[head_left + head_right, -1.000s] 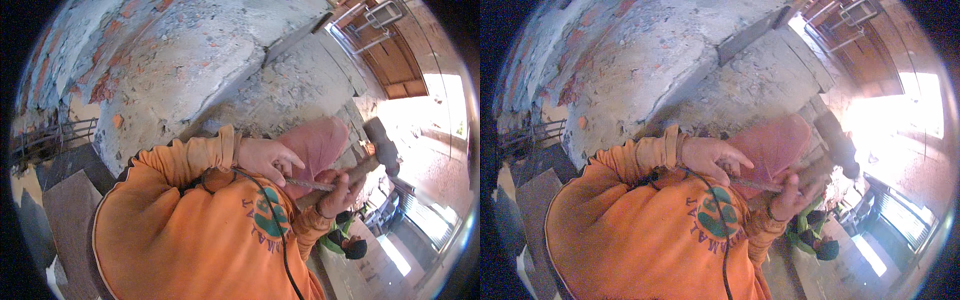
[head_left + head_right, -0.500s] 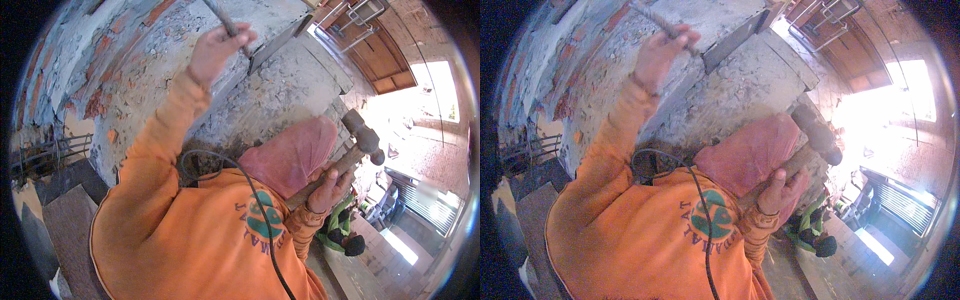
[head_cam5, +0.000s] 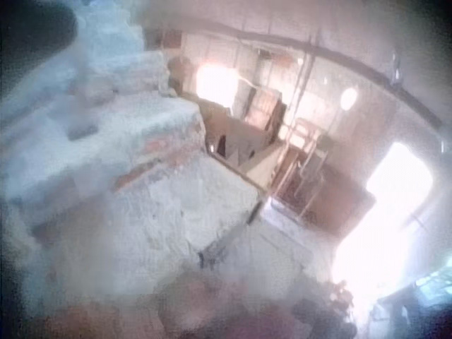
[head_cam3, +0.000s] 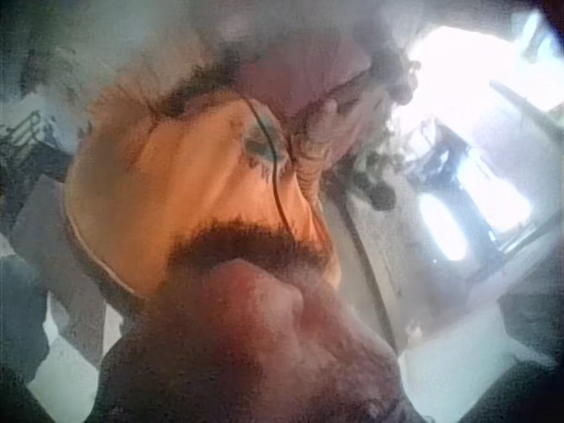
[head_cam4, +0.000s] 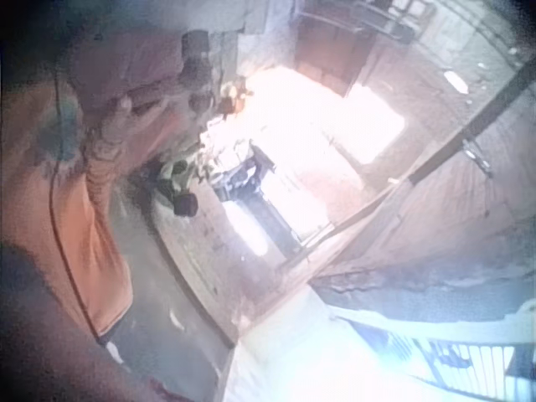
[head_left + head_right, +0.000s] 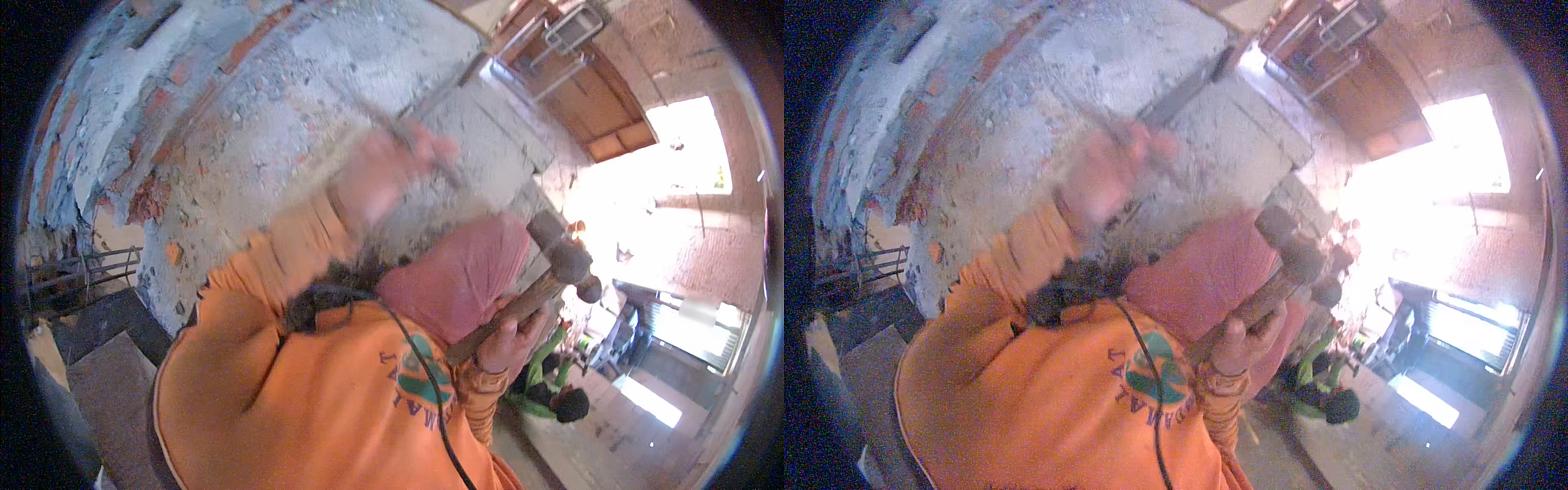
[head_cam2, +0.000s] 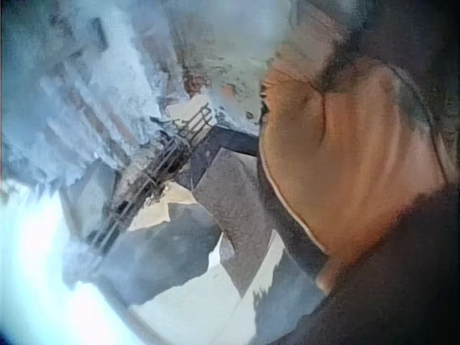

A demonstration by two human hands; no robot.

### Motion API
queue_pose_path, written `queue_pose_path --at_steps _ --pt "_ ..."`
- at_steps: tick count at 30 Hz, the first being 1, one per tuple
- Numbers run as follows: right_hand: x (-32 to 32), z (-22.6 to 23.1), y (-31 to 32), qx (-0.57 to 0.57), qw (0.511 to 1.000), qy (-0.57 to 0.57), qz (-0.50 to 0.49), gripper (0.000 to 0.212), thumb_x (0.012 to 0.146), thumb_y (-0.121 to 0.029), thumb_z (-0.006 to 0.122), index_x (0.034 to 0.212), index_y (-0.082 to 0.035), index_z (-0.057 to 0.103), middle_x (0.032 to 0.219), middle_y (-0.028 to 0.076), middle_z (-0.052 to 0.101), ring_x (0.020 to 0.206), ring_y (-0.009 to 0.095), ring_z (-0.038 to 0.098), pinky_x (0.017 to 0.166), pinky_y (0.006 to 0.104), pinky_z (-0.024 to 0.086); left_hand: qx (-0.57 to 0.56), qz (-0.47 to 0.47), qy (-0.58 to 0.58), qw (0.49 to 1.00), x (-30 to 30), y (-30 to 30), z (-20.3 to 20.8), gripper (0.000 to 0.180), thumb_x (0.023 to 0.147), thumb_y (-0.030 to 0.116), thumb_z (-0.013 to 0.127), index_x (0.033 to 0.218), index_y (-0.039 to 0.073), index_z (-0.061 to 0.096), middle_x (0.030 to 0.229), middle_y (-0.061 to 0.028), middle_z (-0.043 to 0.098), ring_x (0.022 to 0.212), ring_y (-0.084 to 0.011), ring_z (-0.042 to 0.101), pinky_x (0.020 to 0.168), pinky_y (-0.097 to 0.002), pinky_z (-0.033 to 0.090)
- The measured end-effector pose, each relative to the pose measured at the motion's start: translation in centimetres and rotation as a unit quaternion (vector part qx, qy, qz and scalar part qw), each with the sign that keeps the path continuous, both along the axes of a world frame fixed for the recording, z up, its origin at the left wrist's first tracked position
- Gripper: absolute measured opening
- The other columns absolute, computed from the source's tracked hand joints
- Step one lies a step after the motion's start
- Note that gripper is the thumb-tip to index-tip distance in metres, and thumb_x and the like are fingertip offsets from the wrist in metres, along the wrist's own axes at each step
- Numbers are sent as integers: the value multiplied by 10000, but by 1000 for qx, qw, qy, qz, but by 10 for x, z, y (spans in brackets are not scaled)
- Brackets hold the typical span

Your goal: The person uses a hammer and a chisel to chip away at and remove sections of tile and concrete from the surface of a set of stairs.

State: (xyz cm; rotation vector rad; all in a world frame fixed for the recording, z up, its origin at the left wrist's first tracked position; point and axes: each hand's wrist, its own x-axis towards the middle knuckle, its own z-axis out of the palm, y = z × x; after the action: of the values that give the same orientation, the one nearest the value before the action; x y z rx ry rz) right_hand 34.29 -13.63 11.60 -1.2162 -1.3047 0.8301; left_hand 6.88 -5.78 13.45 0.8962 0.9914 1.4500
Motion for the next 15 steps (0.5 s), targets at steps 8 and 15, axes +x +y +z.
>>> queue_pose_path --at_steps 8,15 --pt "-9 11 7 -64 997 30 30 691 733 -384 738 1193 27 427 968 61 507 844 139 501 720 264 433 -83 -223 -387 891 109 -72 -74 131 902 117 571 1020 82 616 1147 -125 612 1138 -222 534 1013 -366 389" --pt "-1 9 0 -102 994 -27 33 522 761 -209 695 1169 16 462 985 63 510 901 157 495 797 298 431 -223 -311 -375 844 92 -81 -52 168 903 177 582 1042 101 640 1089 -79 634 1091 -204 560 930 -362 455"
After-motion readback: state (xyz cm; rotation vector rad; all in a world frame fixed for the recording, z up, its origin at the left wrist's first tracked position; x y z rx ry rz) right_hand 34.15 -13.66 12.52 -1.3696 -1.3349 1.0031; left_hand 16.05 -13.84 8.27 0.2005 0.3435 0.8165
